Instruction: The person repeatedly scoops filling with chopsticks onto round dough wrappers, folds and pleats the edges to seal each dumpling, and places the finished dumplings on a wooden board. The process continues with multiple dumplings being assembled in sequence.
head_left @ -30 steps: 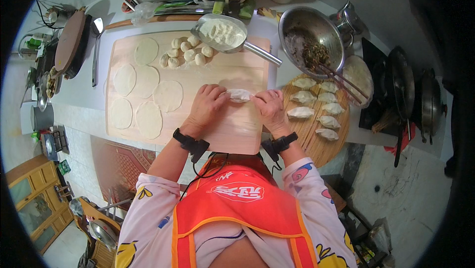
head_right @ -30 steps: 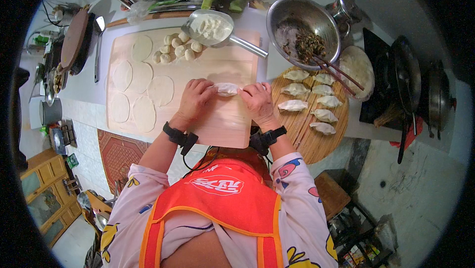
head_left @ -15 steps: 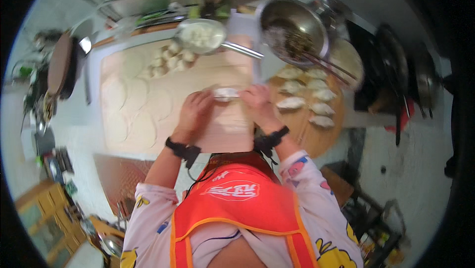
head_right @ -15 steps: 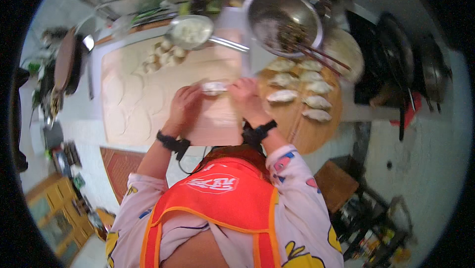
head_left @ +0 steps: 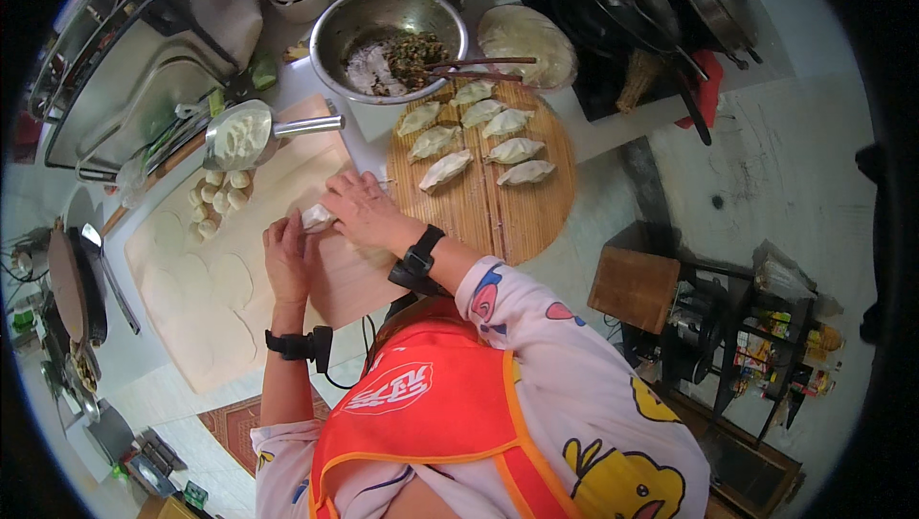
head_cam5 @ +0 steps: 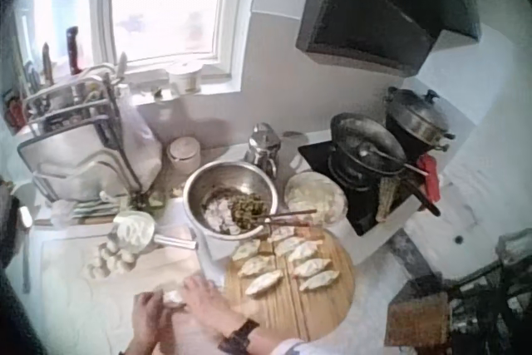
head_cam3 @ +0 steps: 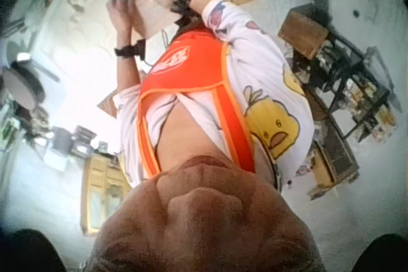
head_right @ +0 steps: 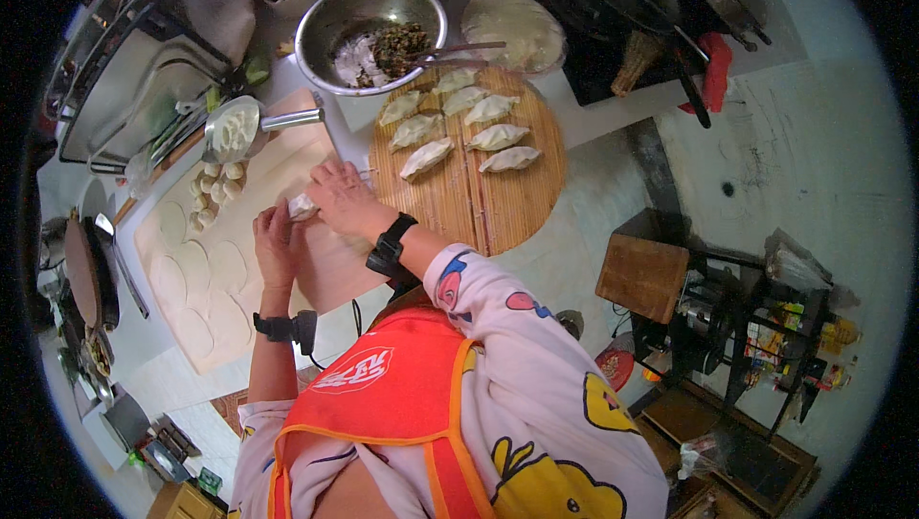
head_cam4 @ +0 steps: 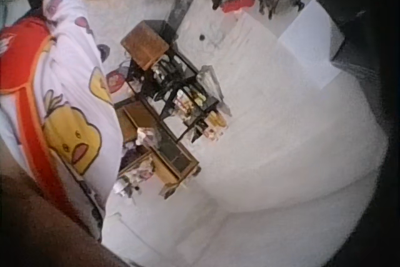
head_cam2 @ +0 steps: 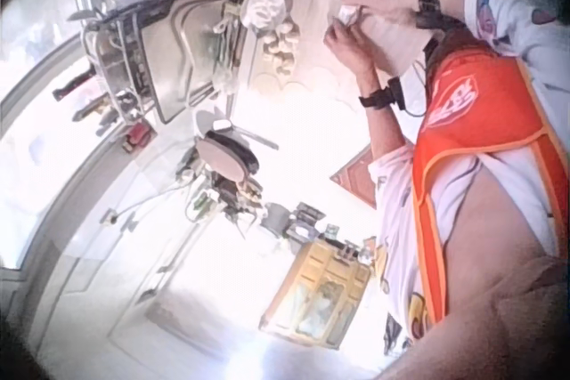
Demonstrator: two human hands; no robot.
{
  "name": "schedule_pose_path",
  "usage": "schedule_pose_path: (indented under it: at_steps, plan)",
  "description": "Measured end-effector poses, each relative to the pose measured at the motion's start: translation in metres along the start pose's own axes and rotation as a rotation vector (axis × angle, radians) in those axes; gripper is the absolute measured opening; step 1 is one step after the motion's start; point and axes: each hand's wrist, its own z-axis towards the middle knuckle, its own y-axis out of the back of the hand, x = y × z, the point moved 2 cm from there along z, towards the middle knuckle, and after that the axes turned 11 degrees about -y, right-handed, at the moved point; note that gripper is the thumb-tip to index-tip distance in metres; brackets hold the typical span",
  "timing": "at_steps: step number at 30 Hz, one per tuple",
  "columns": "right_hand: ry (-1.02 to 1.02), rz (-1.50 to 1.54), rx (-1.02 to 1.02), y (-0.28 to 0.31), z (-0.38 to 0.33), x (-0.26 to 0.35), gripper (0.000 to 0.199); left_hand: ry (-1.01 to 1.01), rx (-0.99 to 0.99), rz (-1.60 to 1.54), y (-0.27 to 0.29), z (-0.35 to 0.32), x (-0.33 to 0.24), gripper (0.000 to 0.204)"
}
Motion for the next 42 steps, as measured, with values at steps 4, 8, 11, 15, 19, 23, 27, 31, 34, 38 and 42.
schedule_pose_path:
  at_steps: [4,8,11,15,19,23,27,31,34,38,42]
  plan:
    - [-0.03,-0.104,-0.008,0.001,-0.008,-0.003,0.029,-0.042,0.031,-0.021,-0.002,0.008,-0.01,0.042]
    - [-0.085,0.1,-0.003,0.026,-0.034,-0.019,0.022,-0.056,0.055,-0.142,-0.011,0.013,-0.038,0.035]
    - [-0.167,0.251,0.03,0.06,-0.06,-0.048,0.023,0.051,0.121,-0.412,-0.036,0.021,-0.071,0.035]
    - [-0.204,0.258,0.021,0.107,-0.091,-0.095,0.021,0.015,0.176,-0.628,-0.084,0.043,-0.122,0.03]
    - [-0.371,0.18,0.004,0.134,-0.104,-0.128,0.021,-0.169,0.221,-0.498,-0.113,0.063,-0.149,0.029]
    - [-0.207,-0.052,-0.05,0.135,-0.106,-0.138,0.02,-0.309,0.212,-0.353,-0.113,0.066,-0.153,0.025]
    - [-0.169,-0.116,-0.131,0.13,-0.111,-0.143,0.012,-0.43,0.238,-0.309,-0.112,0.063,-0.15,0.022]
    - [-0.159,-0.157,-0.05,0.138,-0.11,-0.137,0.016,-0.564,0.208,-0.278,-0.105,0.062,-0.141,0.03]
    - [-0.176,-0.185,-0.015,0.153,-0.108,-0.124,0.022,-0.461,0.185,-0.256,-0.074,0.043,-0.107,0.03]
    - [-0.114,-0.015,0.104,0.153,-0.092,-0.094,0.021,0.017,-0.043,-0.123,-0.011,-0.004,-0.037,0.033]
    - [-0.058,0.153,0.184,0.126,-0.069,-0.047,0.02,0.46,-0.292,0.224,0.053,-0.057,0.03,0.045]
